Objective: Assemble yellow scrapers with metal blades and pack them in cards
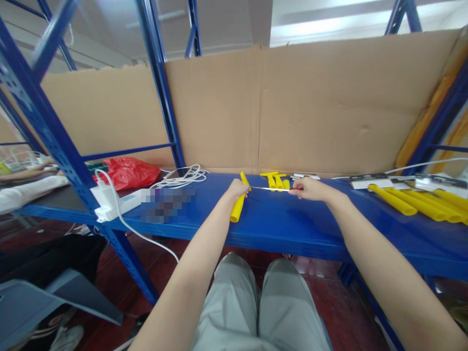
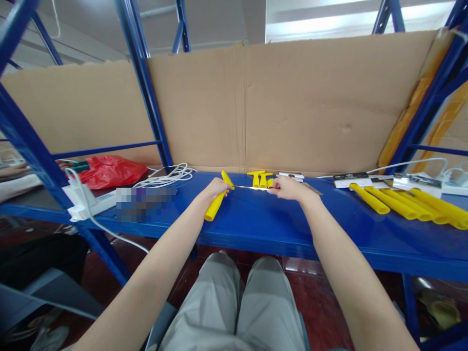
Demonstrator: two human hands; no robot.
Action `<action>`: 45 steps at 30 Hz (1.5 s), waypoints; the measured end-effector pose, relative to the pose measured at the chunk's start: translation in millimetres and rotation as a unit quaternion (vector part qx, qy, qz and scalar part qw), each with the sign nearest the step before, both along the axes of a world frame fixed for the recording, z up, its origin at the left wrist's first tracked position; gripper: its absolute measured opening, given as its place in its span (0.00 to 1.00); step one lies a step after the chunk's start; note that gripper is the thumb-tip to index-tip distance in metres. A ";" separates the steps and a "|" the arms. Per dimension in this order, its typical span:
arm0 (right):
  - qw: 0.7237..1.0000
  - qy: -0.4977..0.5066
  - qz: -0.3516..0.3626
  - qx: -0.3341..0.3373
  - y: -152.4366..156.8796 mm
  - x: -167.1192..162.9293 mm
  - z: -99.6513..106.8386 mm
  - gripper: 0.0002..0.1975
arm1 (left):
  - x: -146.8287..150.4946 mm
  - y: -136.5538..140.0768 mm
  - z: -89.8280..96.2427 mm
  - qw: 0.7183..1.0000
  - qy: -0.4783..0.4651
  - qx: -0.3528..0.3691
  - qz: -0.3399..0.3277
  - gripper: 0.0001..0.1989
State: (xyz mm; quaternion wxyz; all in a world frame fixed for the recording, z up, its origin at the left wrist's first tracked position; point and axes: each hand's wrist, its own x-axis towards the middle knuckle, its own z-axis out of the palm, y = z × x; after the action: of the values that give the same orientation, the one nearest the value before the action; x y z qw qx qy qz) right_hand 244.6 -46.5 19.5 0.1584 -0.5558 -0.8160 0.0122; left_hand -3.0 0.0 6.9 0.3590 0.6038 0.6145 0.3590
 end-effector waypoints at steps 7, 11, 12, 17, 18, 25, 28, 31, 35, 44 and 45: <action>0.999 -0.016 -0.015 0.049 2.4 2.1 -2.9 0.08 | 0.3 -4.8 2.7 1.000 0.003 0.008 0.002 0.10; 0.999 -0.032 -0.006 0.040 1.0 2.7 -0.7 0.08 | 0.1 -4.2 2.1 1.000 0.006 0.012 0.004 0.11; 0.999 -0.031 -0.009 0.035 0.6 2.2 -0.2 0.08 | 0.1 -4.3 2.2 1.000 0.009 0.013 0.004 0.12; 0.999 -0.016 -0.022 0.025 1.0 0.2 -1.4 0.08 | 0.1 -6.8 3.7 1.000 0.024 0.013 0.004 0.13; 0.999 -0.019 -0.024 0.029 1.3 0.5 -2.0 0.08 | 0.2 -7.1 3.9 1.000 0.023 0.012 0.003 0.13; 0.997 -0.066 -0.011 0.038 3.0 3.3 -2.3 0.10 | 0.4 -4.4 2.4 1.000 0.001 0.009 -0.001 0.14; 0.998 -0.064 -0.017 0.019 3.1 2.1 -2.0 0.13 | 0.0 -2.7 0.9 1.000 -0.001 0.008 0.001 0.13; 0.999 -0.041 -0.026 0.015 3.1 1.5 -3.0 0.08 | 0.0 -1.9 0.4 1.000 -0.001 0.007 0.002 0.13; 0.998 -0.027 -0.038 0.038 4.1 3.9 -5.1 0.07 | 0.4 -3.0 1.6 1.000 0.001 0.005 0.006 0.13; 0.999 -0.025 -0.005 -0.024 2.3 1.1 -3.8 0.09 | 0.7 -4.5 2.2 1.000 0.002 0.009 0.004 0.12; 1.000 -0.019 -0.009 -0.018 2.4 0.8 -4.4 0.09 | 0.7 -4.3 1.9 1.000 0.003 0.009 0.003 0.11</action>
State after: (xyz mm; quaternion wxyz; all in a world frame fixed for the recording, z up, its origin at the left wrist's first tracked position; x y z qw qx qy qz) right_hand 245.4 -44.0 15.0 0.1325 -0.5662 -0.8134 0.0150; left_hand -2.3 -4.3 8.8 0.3502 0.6062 0.6142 0.3641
